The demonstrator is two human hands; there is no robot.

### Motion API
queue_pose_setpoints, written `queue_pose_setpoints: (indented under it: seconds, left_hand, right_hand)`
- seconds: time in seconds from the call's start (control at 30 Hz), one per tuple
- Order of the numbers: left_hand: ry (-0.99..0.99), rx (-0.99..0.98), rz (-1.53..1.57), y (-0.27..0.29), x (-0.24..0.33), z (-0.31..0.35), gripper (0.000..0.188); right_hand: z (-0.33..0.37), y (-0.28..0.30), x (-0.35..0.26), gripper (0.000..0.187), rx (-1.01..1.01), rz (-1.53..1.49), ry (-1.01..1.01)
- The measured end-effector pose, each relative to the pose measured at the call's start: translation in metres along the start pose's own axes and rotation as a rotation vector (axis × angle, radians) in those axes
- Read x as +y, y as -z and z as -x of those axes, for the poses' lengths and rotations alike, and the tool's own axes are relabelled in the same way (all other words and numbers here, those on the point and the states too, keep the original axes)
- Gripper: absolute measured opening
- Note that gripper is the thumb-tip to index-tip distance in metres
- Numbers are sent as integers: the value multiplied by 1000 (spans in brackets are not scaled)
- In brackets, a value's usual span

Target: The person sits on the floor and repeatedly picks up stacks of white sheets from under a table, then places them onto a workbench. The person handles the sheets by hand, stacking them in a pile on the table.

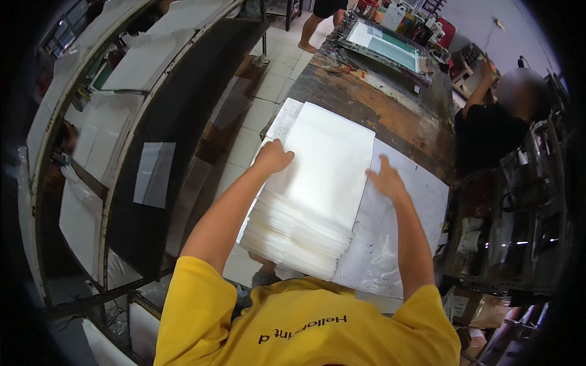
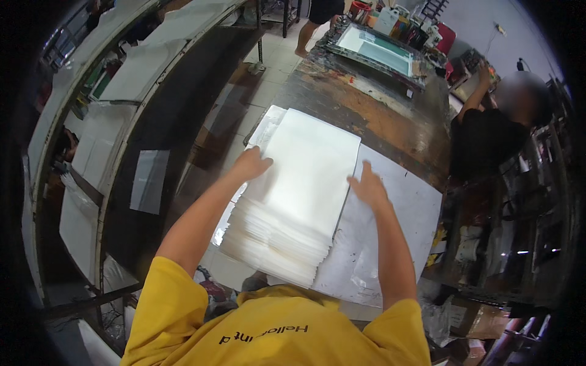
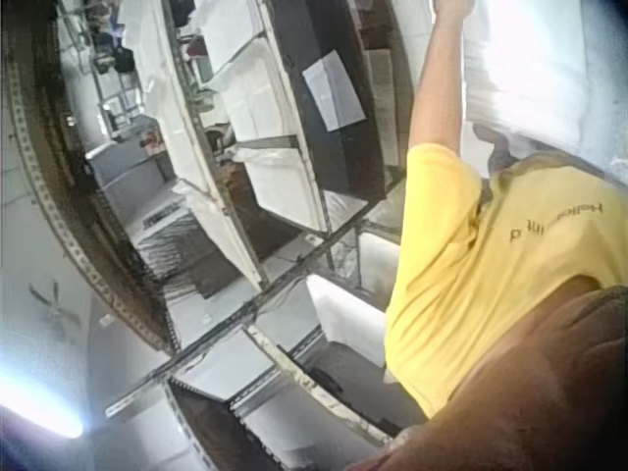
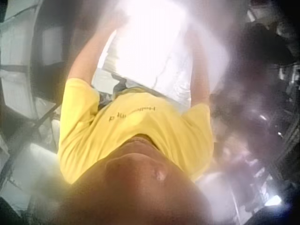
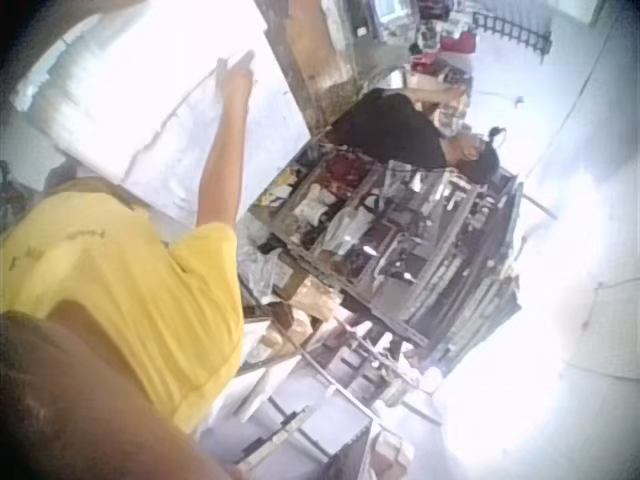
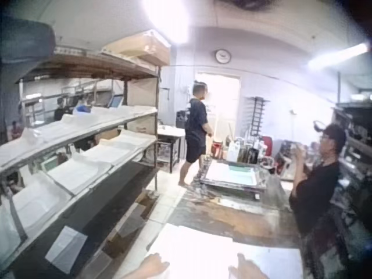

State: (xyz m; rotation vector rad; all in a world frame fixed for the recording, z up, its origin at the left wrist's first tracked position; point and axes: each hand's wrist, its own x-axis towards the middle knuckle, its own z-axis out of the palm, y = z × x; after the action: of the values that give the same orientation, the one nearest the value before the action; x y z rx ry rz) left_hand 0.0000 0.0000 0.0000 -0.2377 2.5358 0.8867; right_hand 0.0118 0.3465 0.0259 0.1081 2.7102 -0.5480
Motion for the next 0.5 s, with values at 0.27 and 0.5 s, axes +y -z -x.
queue_pose_setpoints:
  seconds: [0.27,0.5]
  left_hand:
    - [-16,64,27,5,10,3,37]
    - [-57,72,87,6,4,-2,38]
  right_hand:
    - [46,-49,-60,84,7,100,-101]
    - [39,-52,-67,84,-19,204,-126]
